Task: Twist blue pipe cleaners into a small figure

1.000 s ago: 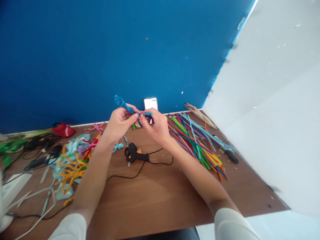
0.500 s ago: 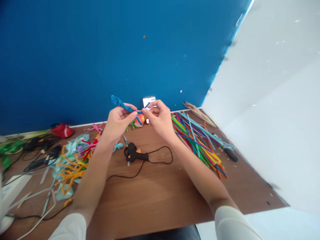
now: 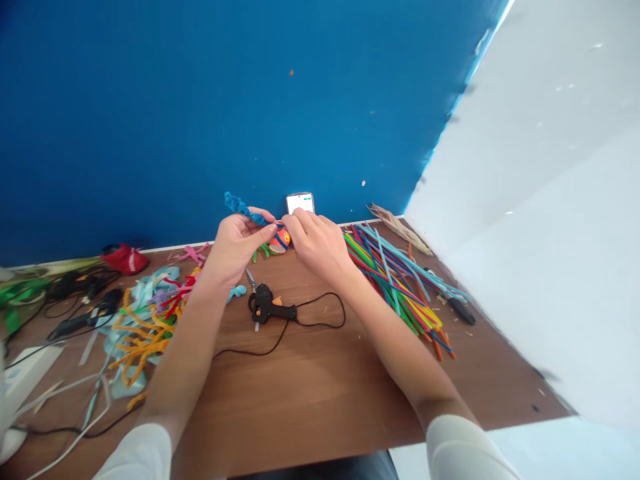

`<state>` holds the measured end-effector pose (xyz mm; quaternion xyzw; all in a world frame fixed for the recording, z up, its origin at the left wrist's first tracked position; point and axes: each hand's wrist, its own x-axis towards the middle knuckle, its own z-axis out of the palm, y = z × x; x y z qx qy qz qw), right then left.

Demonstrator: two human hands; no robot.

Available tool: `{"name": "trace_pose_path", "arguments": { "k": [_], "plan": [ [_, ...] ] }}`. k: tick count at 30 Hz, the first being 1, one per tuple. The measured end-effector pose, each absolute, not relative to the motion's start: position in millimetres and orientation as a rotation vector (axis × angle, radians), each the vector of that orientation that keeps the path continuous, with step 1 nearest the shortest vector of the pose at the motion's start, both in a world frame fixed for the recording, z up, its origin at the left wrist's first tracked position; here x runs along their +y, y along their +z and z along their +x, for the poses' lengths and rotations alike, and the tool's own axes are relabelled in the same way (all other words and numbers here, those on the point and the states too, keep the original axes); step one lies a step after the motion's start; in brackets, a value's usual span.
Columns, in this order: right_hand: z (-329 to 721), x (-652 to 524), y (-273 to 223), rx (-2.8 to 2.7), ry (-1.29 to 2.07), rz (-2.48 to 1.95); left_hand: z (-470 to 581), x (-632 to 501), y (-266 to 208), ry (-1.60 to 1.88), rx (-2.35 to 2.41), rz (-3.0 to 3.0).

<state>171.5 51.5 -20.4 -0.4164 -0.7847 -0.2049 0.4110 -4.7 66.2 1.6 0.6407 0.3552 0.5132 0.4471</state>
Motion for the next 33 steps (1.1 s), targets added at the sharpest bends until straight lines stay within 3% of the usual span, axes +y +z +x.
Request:
{"name": "trace_pose_path", "arguments": {
  "k": [2, 8, 10, 13, 18, 22, 25, 28, 30, 33],
  "plan": [
    [166.8, 49.3, -18.9, -1.943, -0.275, -1.068, -3.3, 63.0, 3.2, 1.322, 0.899, 1.710],
    [173.3, 42.0, -5.0, -1.668, 1.074, -0.927, -0.5, 47.9, 12.5, 1.356, 1.039, 2.125],
    [178.1, 40.8, -0.9, -1.609, 1.344, -0.881, -0.2, 45.5, 13.0, 1.338, 1.020, 2.095],
    [179.3, 41.3, -0.4, -1.677, 1.133, -0.898, -1.2, 48.8, 9.6, 1.354, 1.004, 1.903],
    [176.1, 44.8, -8.9, -2.011, -0.188, -0.944, -4.1, 60.5, 3.7, 1.309, 0.915, 1.411],
    [184.1, 46.4, -10.4, -2.092, -0.643, -0.856, -1.4, 60.6, 3.6, 1.259, 0.881, 1.275],
    [189.8, 46.7, -10.4, -2.128, -0.626, -0.839, 1.5, 58.0, 2.4, 1.254, 0.841, 1.290],
    [186.5, 44.3, -11.5, -2.093, -0.389, -0.898, 1.9, 54.4, 1.6, 1.293, 0.856, 1.413],
    [179.7, 41.1, -11.2, -1.953, -0.067, -0.952, 0.9, 50.5, 3.1, 1.336, 0.900, 1.537],
    [170.4, 37.3, -7.0, -1.580, 0.679, -0.982, -0.3, 42.6, 8.2, 1.390, 0.998, 1.819]
  ]
}}
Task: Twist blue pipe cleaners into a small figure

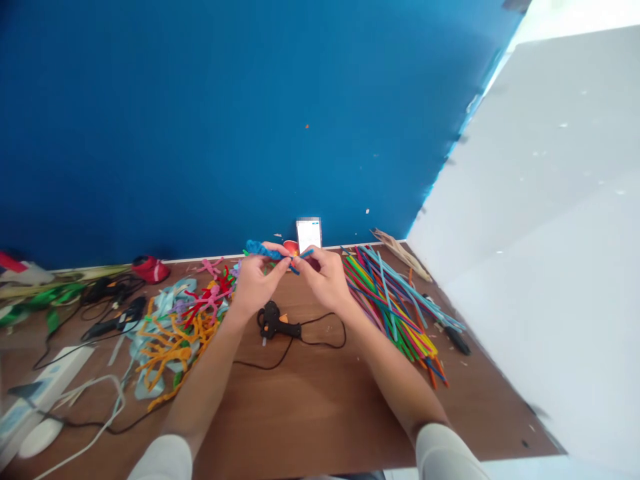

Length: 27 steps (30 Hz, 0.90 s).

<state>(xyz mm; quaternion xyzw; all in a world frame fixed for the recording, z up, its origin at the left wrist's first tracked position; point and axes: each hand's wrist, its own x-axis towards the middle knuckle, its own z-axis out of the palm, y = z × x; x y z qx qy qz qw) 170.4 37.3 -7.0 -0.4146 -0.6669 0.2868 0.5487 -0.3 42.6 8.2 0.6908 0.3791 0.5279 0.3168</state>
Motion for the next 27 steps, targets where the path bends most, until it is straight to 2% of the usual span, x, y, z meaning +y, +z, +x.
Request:
{"name": "trace_pose_path", "arguments": {
  "k": [3, 4, 6, 8, 12, 17, 23, 25, 27],
  "plan": [
    [169.1, 38.4, -0.9, -1.248, 1.441, -0.890, -0.1, 36.6, 11.3, 1.420, 1.020, 2.036],
    [170.3, 39.5, 0.6, -1.196, 1.584, -0.859, 0.3, 36.0, 11.0, 1.422, 1.017, 2.040],
    [173.9, 41.4, 2.5, -1.210, 1.637, -0.838, 1.2, 37.0, 8.3, 1.415, 1.003, 1.924],
    [177.4, 41.6, 3.1, -1.299, 1.402, -0.883, 1.8, 40.4, 3.9, 1.409, 0.968, 1.692],
    [183.0, 38.7, 2.1, -1.575, 0.695, -0.966, -0.7, 47.2, -2.0, 1.409, 0.945, 1.290],
    [185.5, 41.0, -4.5, -1.999, 0.106, -0.813, -6.5, 46.9, -0.6, 1.377, 0.911, 1.223],
    [182.8, 45.2, -12.6, -2.035, -0.213, -0.891, -6.2, 41.2, -1.0, 1.354, 0.886, 1.321],
    [179.5, 44.1, -12.5, -1.998, -0.180, -0.925, -5.0, 40.4, -1.5, 1.380, 0.888, 1.363],
    [174.4, 42.4, -11.0, -1.948, 0.016, -0.948, -3.9, 39.8, -1.9, 1.420, 0.907, 1.444]
  ]
}}
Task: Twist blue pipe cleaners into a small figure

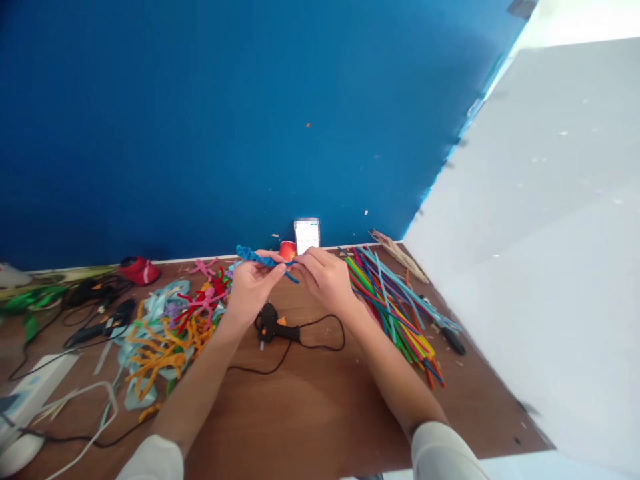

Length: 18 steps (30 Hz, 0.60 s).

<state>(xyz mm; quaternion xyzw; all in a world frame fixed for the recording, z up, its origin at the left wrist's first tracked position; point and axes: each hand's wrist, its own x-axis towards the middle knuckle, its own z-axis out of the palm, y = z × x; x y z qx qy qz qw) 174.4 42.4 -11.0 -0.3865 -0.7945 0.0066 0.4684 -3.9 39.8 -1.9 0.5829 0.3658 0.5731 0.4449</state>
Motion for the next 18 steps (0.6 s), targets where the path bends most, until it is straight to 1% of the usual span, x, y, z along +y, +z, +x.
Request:
{"name": "trace_pose_path", "arguments": {
  "k": [2, 6, 7, 8, 9, 12, 13, 14, 15, 18],
  "plan": [
    [169.2, 40.8, -8.9, -1.853, 0.352, -0.935, -3.3, 38.8, -2.0, 1.465, 0.954, 1.560],
    [166.7, 40.7, -5.2, -1.550, 1.159, -0.875, -3.9, 35.2, -0.4, 1.501, 1.079, 1.868],
    [168.1, 41.2, -4.3, -1.497, 1.287, -0.876, -4.4, 34.8, 0.1, 1.488, 1.096, 1.939],
    [170.2, 41.8, -3.3, -1.473, 1.340, -0.886, -5.2, 34.9, 0.5, 1.472, 1.104, 1.999],
    [172.5, 42.3, -2.1, -1.493, 1.318, -0.904, -6.1, 35.4, 0.7, 1.456, 1.106, 2.046],
    [178.9, 43.0, 1.1, -1.680, 1.004, -0.945, -9.0, 38.0, 1.1, 1.421, 1.106, 2.108],
    [180.1, 42.9, 1.6, -1.720, 0.943, -0.947, -9.8, 38.4, 1.5, 1.409, 1.106, 2.104],
    [180.6, 42.8, 1.7, -1.723, 0.960, -0.941, -10.3, 38.2, 2.2, 1.395, 1.103, 2.090],
    [180.4, 42.8, 1.3, -1.689, 1.053, -0.927, -10.6, 37.4, 3.2, 1.383, 1.098, 2.072],
    [176.9, 43.0, -1.6, -1.484, 1.476, -0.869, -10.4, 32.9, 6.4, 1.391, 1.095, 2.011]
  ]
}}
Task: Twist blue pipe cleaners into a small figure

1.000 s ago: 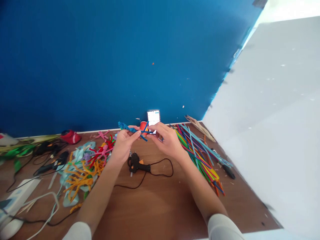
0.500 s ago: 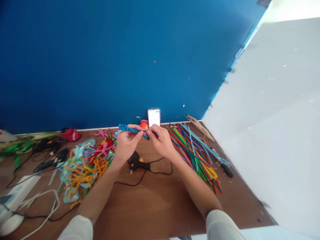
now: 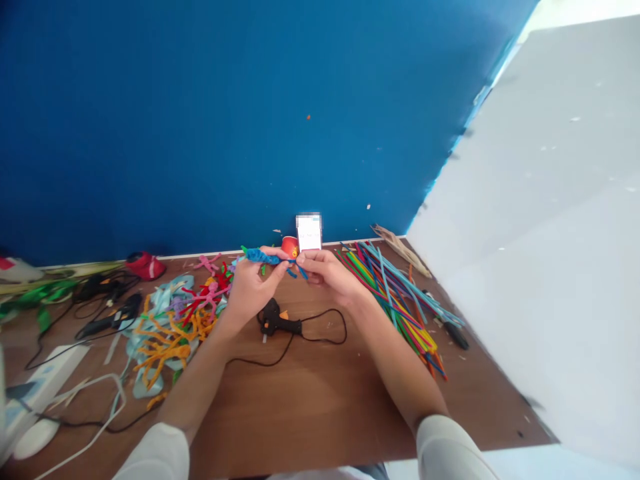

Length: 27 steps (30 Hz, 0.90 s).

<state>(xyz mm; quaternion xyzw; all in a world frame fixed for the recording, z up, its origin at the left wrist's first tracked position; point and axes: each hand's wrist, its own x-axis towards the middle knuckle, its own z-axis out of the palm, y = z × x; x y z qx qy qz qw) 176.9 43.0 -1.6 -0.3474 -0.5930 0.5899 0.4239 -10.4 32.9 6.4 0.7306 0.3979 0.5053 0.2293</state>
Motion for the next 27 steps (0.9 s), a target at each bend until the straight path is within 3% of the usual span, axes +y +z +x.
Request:
{"name": "trace_pose_path", "arguments": {
  "k": [3, 8, 12, 16, 20, 25, 27],
  "plan": [
    [173.6, 43.5, -3.6, -1.549, 1.350, -0.870, -10.3, 31.7, 7.1, 1.423, 1.062, 1.822],
    [180.5, 45.2, -6.1, -1.926, 0.322, -0.820, -11.6, 42.6, 1.5, 1.339, 0.908, 1.373],
    [187.7, 49.5, -14.3, -2.147, -0.263, -0.796, -11.0, 48.1, -1.8, 1.329, 0.901, 1.294],
    [188.1, 51.6, -18.2, -2.163, -0.457, -0.799, -11.5, 48.4, -3.8, 1.291, 0.873, 1.317],
    [178.6, 46.2, -13.2, -2.053, -0.124, -0.807, -13.2, 48.7, -6.1, 1.297, 0.864, 1.477],
    [153.6, 36.7, -11.1, -1.339, 1.157, -0.864, -15.2, 42.6, -2.1, 1.368, 0.943, 1.842],
    [146.7, 35.7, -12.6, -1.102, 1.501, -0.818, -15.7, 39.3, 0.7, 1.412, 0.988, 1.906]
  ]
}}
